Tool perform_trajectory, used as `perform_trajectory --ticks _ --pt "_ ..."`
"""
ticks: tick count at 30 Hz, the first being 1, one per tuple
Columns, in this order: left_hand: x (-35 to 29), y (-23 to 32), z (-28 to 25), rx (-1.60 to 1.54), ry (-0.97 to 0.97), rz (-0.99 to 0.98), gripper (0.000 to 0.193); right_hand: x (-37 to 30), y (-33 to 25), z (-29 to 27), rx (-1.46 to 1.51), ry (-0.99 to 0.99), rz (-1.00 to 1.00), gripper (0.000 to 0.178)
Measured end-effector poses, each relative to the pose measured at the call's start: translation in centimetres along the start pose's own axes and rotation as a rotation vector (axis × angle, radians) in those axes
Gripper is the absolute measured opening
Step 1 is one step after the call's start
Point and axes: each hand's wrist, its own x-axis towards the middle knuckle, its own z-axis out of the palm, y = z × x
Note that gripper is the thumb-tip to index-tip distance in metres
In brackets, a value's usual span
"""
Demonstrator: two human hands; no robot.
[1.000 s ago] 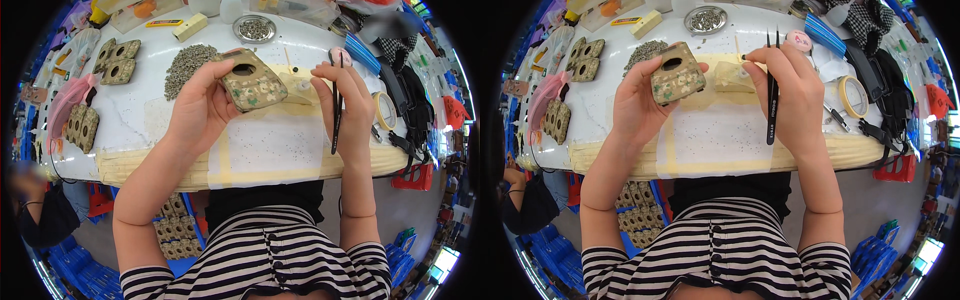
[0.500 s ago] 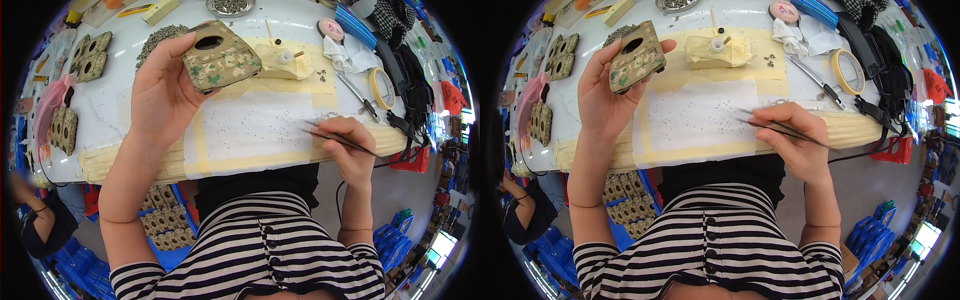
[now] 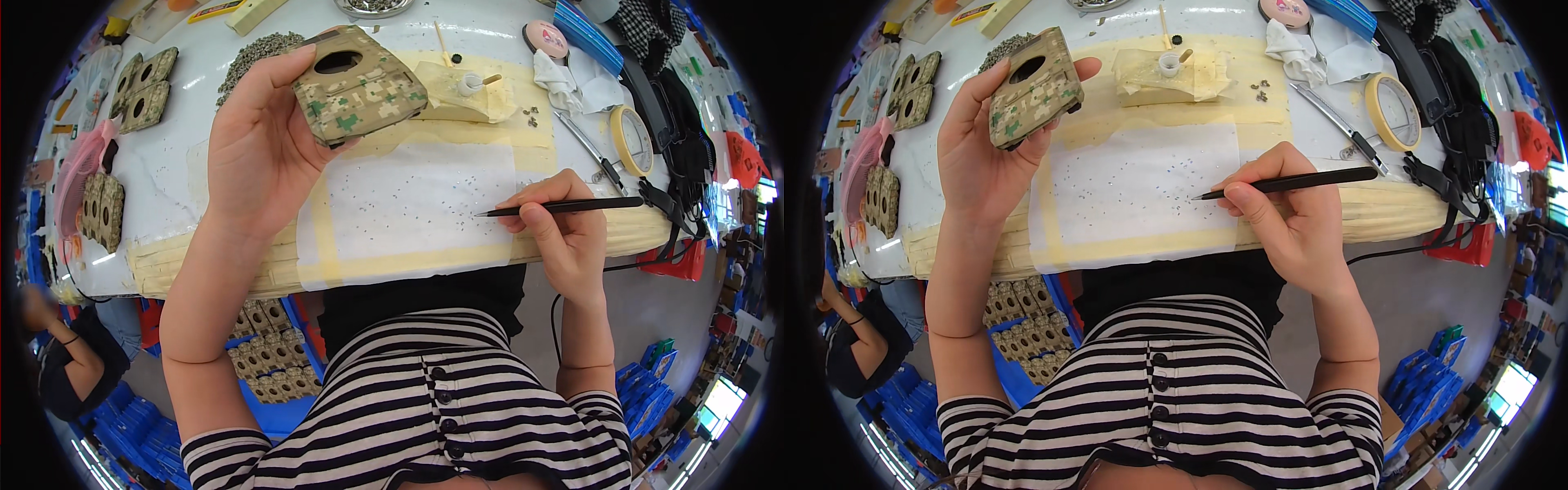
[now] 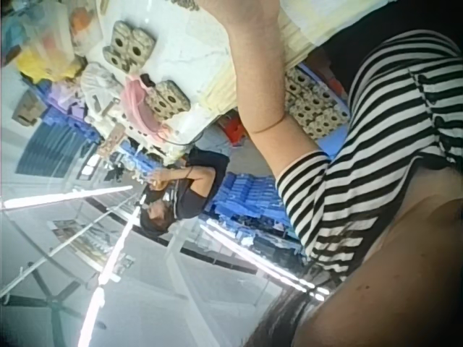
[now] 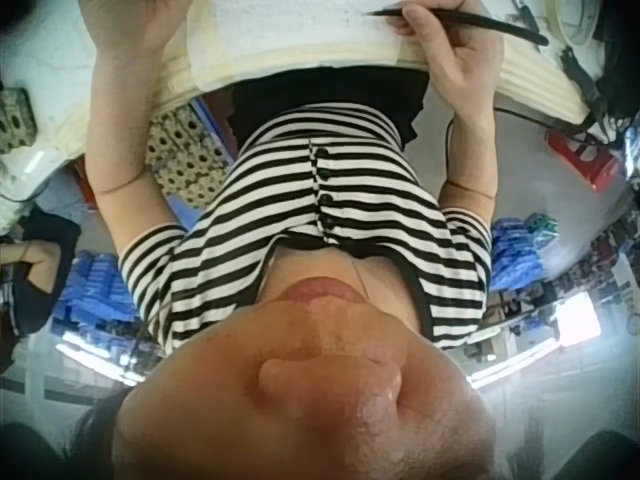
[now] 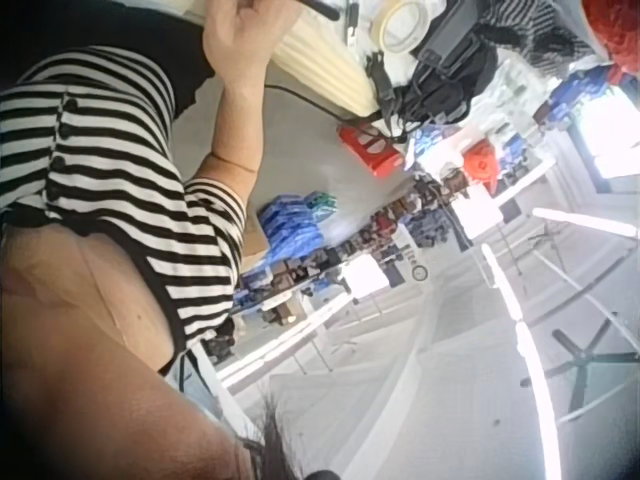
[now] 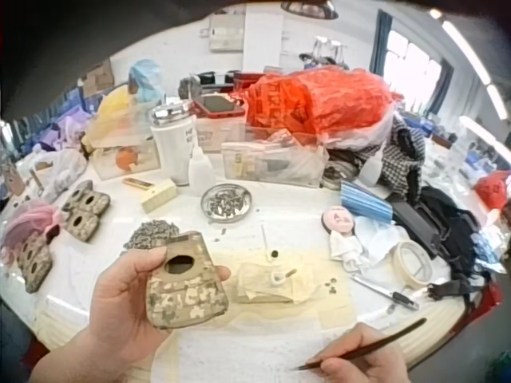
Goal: The person applies adhesive and small components to a camouflage-patterned toy tank chassis using tweezers and a pointed applicator.
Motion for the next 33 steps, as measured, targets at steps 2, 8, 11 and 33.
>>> perform_trajectory --ticks 2,8,11,33 --pt "0.0 0.0 -0.1 0.000 0.000 0.009 0.043 0.0 0.1 0.0 -0.002 0.005 -0.002 0.010" --pt "0.0 0.1 0.1 -0.004 0.006 0.001 0.043 0.0 0.0 -0.1 -0.020 0.003 0.004 0.010" --pt "0.0 0.1 0.1 -0.020 -0.003 -0.013 0.043 0.1 -0.1 0.0 -0.021 0.002 0.015 0.010" --pt "0.1 -0.1 0.0 0.088 0.013 -0.005 0.040 2.3 -3.5 -0.8 0.032 0.005 -0.266 0.014"
